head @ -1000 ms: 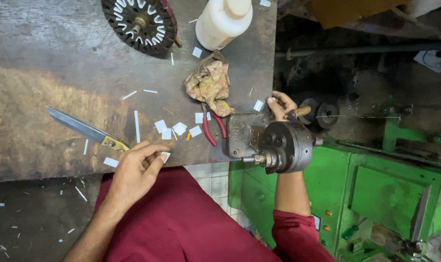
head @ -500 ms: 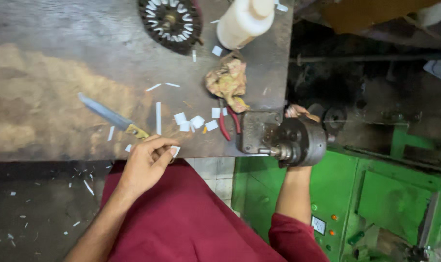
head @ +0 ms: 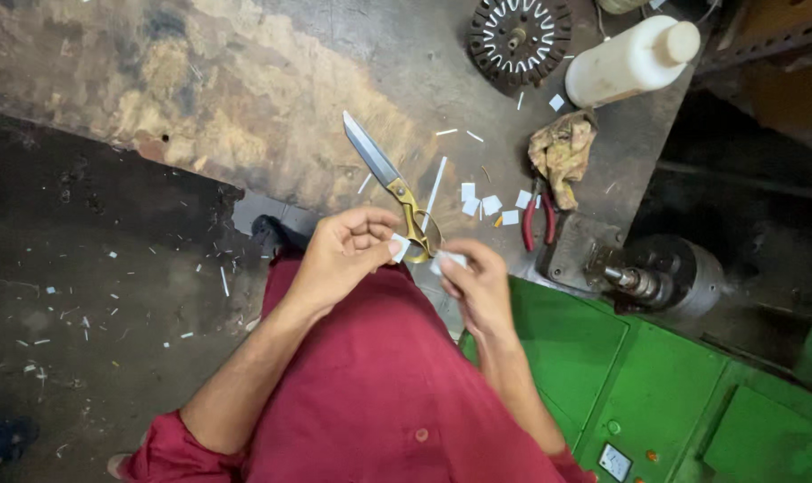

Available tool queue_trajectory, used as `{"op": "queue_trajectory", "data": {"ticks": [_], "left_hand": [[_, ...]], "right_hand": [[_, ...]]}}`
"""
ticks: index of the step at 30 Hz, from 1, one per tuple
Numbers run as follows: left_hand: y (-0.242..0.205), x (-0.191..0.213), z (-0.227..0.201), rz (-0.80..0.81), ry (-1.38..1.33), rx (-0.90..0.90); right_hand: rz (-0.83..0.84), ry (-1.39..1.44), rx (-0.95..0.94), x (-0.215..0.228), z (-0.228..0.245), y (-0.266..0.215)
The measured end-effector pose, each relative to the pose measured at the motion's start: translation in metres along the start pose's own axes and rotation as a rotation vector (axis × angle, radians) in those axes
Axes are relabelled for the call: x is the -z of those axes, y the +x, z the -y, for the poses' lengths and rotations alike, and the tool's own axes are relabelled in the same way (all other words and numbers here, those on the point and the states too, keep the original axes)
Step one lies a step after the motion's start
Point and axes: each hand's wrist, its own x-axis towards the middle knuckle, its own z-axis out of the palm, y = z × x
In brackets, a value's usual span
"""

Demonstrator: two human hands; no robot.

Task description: The person cuts small rectangular pieces from a strip of white insulation tape using scissors. They place the pieces into the slots of a circular motor stator component. The person repeats this process, cutting more pieces and inserting them into the stator.

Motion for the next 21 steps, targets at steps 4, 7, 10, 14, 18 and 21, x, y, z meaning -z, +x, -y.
{"op": "queue_trajectory", "data": {"ticks": [4,7,10,14,18,21], "left_hand": [[-0.016,0.000,-0.011,-0.032,-0.011,-0.119],[-0.028,0.003,-0.015,-0.061,0.087,-0.245],[-0.037,0.009,-0.019,-0.076,0.073,-0.150],[-0.043,0.013,-0.022,-0.142,0.077,-0.129],[-0.048,0.012,-0.026,-0.182,-0.079,-0.185],[-0.052,0.011,-0.031,-0.183,-0.169,-0.254]], "right_hand": [[0.107,-0.104,0.104,-0.072,0.035,0.014],[0.192,-0.193,0.083,-0.091,0.046,0.009],[0.267,-0.276,0.093,-0.094,0.045,0.009],[0.295,-0.076,0.035,-0.086,0.037,0.015],[0.256,-0.261,0.093,-0.087,0.036,0.037],[0.242,-0.553,0.178,-0.095,0.035,0.058]]}}
